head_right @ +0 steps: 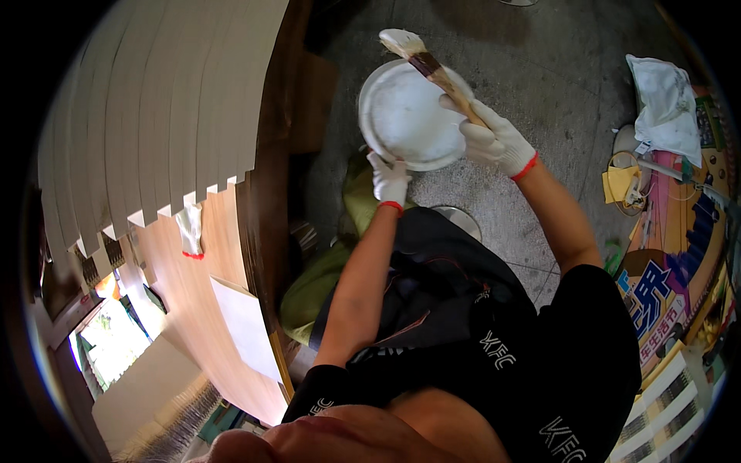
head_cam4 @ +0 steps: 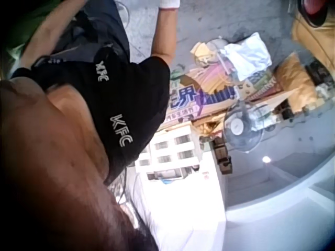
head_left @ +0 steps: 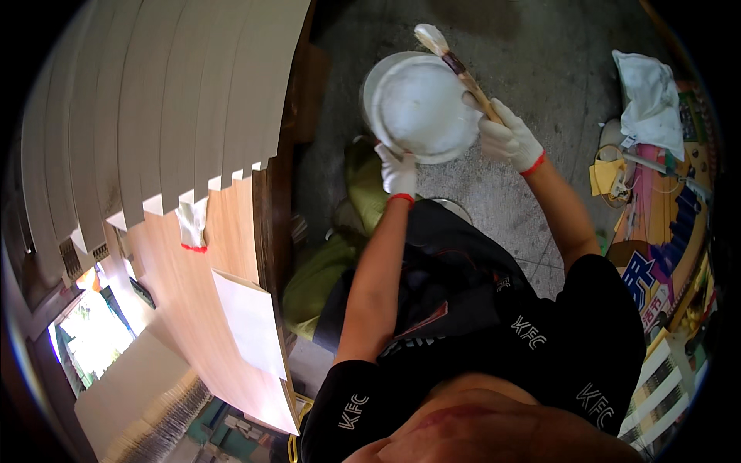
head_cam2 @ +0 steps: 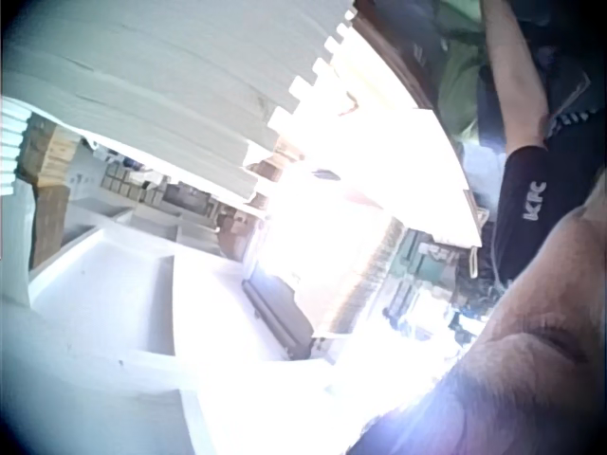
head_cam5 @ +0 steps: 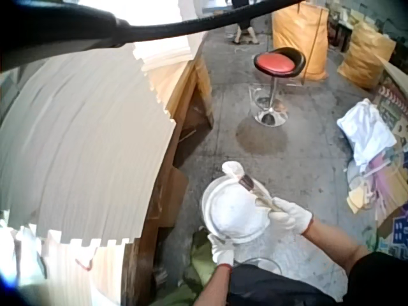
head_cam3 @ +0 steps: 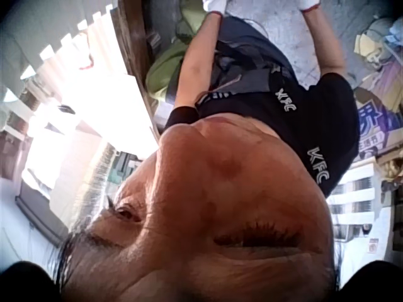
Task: The person applies glue with a brush to the edges of stacked wood panels, aligns the panels together, and wipes away excess glue with a cloth.
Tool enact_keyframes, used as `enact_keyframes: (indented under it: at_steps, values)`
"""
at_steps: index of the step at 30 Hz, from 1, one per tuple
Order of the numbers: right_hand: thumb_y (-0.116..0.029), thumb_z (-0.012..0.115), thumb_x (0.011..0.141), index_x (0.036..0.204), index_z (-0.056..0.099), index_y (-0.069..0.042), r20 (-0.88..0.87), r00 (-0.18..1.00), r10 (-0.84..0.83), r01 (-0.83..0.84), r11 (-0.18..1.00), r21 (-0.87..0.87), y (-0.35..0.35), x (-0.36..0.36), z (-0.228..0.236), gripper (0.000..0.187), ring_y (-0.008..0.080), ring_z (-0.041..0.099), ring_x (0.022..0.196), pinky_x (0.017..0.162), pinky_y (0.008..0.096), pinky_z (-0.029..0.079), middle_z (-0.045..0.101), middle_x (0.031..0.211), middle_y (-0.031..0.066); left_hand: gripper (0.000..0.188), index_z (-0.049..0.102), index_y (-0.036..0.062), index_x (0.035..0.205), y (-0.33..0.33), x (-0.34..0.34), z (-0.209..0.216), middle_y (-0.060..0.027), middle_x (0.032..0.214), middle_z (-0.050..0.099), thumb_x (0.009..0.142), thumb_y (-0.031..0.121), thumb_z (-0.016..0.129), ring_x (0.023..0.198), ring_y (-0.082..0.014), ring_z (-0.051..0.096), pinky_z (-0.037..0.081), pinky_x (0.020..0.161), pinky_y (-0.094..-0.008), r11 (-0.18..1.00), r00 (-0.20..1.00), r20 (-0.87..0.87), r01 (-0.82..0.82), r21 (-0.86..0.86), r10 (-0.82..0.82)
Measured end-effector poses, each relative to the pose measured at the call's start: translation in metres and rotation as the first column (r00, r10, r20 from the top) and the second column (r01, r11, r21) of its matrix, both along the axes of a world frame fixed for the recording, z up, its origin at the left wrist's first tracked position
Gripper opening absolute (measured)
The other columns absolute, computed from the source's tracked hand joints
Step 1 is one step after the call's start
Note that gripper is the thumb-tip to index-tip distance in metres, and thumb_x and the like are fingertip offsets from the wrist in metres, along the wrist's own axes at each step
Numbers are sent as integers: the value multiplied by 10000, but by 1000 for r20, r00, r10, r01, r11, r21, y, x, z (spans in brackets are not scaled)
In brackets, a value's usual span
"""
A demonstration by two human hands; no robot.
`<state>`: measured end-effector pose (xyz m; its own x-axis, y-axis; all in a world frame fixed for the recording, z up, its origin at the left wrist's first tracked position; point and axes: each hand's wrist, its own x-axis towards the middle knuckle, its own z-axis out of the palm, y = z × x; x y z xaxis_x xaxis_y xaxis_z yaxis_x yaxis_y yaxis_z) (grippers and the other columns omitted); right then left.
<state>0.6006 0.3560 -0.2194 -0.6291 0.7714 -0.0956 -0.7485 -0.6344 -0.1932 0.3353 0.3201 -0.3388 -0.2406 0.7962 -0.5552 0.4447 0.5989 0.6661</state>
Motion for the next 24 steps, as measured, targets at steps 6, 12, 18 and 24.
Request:
enact_keyframes:
  at_steps: [6,12,18,24]
  values:
    - [-386,304,1104,1475,406,-73,260,966,-6,3,1000,11,-23,22,3,496,28,336,331,298,205,283,356,499,-74,676,273,102,1449,71,-13,32,-208,1063,675,876,174,624,715,-301,723,591,630,-431,974,977,199,-35,-224,81]
    - [-386,423,1063,1474,399,-27,499,866,-30,-19,996,92,-22,10,28,545,53,406,351,321,216,326,524,560,-31,930,50,144,1601,57,-37,-37,-183,1194,646,924,310,666,896,-338,684,531,811,-421,995,981,-163,101,-9,-101]
    - [-408,606,966,1432,430,16,536,781,-320,172,936,308,22,-25,104,654,44,510,477,396,179,370,684,907,51,586,449,1,1447,2,-53,156,-182,1227,663,880,-54,583,1068,-293,673,535,899,-362,854,945,5,292,431,-326]
    - [-116,561,1008,1484,432,-18,358,588,-725,205,562,802,70,-46,173,503,103,593,737,673,248,491,674,1018,81,374,559,-54,1286,-28,-114,440,-247,1226,633,1003,186,510,1156,-306,617,487,991,-380,167,683,-722,703,691,114]
